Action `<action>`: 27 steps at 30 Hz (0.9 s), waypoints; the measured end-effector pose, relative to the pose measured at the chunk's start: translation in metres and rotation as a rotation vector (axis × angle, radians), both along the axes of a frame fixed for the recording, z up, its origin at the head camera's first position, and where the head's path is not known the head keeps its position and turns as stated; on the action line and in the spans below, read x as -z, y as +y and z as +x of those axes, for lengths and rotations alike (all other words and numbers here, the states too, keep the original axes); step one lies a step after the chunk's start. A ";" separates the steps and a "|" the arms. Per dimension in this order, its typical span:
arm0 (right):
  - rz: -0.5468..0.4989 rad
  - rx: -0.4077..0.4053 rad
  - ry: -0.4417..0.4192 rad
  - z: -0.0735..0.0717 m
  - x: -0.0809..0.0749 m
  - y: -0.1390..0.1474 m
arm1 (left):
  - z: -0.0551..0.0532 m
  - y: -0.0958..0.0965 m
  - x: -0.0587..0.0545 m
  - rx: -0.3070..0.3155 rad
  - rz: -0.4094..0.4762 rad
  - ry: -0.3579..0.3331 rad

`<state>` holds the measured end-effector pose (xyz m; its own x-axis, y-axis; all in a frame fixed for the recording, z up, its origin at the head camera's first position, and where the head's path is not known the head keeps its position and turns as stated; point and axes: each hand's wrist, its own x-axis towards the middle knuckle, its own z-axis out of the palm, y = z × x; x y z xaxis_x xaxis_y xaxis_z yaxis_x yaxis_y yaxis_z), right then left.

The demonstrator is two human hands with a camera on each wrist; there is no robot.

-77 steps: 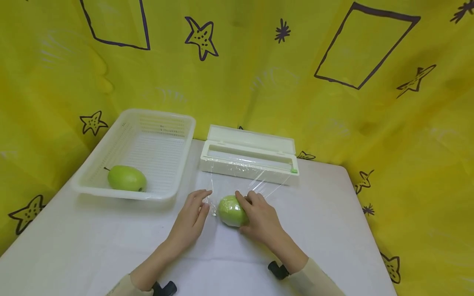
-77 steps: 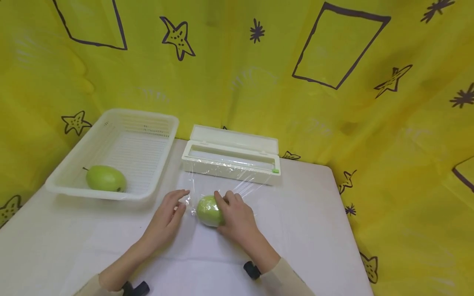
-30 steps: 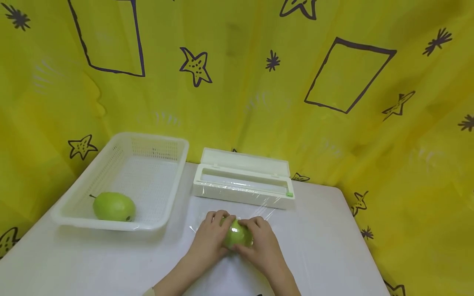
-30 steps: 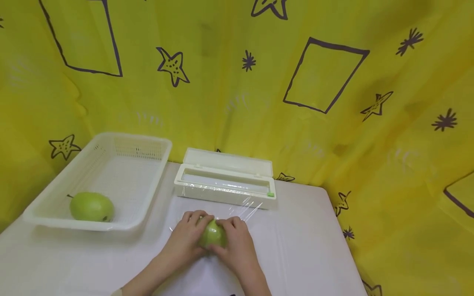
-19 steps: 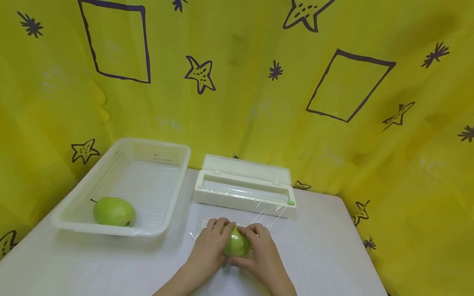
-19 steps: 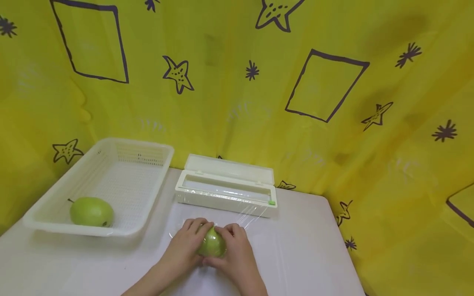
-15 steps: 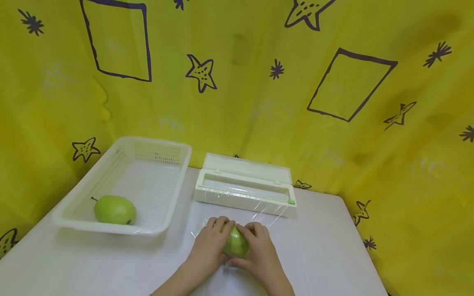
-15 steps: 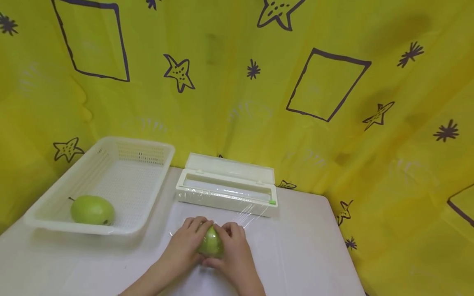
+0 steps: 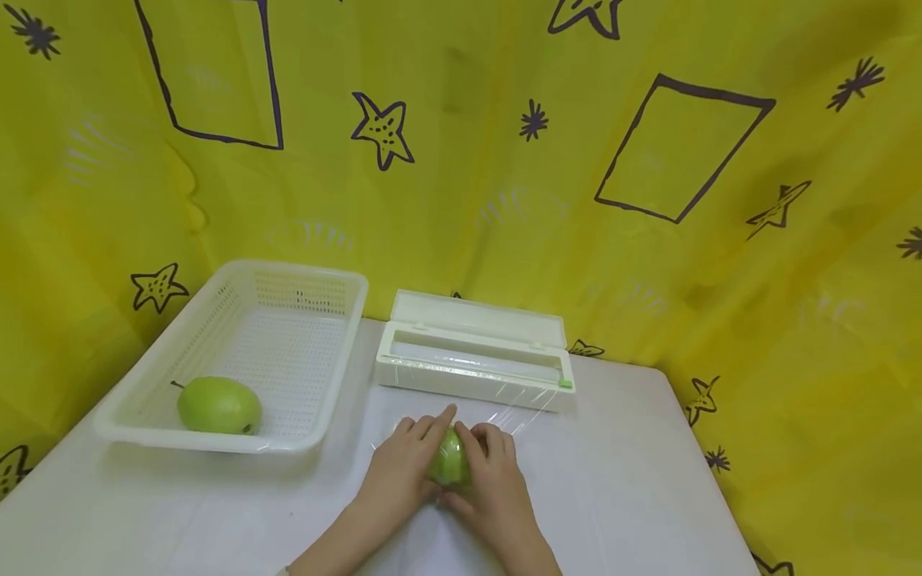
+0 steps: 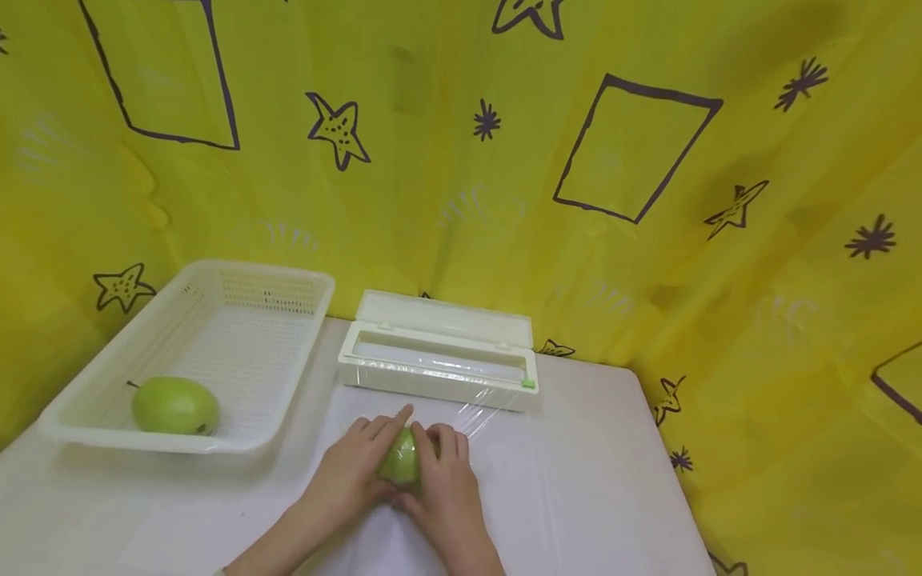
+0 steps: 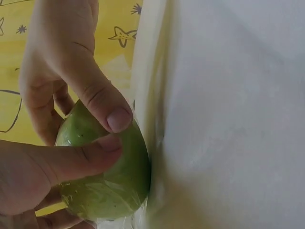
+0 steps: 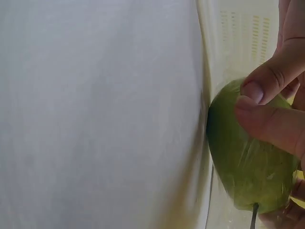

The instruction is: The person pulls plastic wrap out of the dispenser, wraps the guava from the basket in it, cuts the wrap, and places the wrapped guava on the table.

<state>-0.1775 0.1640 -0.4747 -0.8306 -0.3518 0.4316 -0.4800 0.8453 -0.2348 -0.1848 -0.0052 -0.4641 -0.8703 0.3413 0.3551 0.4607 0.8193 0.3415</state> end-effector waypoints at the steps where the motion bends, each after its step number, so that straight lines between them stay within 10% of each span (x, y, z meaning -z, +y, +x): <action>1: 0.002 0.003 -0.001 0.000 0.000 0.000 | 0.000 -0.001 0.000 0.005 0.017 -0.004; 27: 0.002 0.042 -0.177 -0.011 -0.009 0.006 | -0.020 -0.007 0.007 0.115 0.061 -0.119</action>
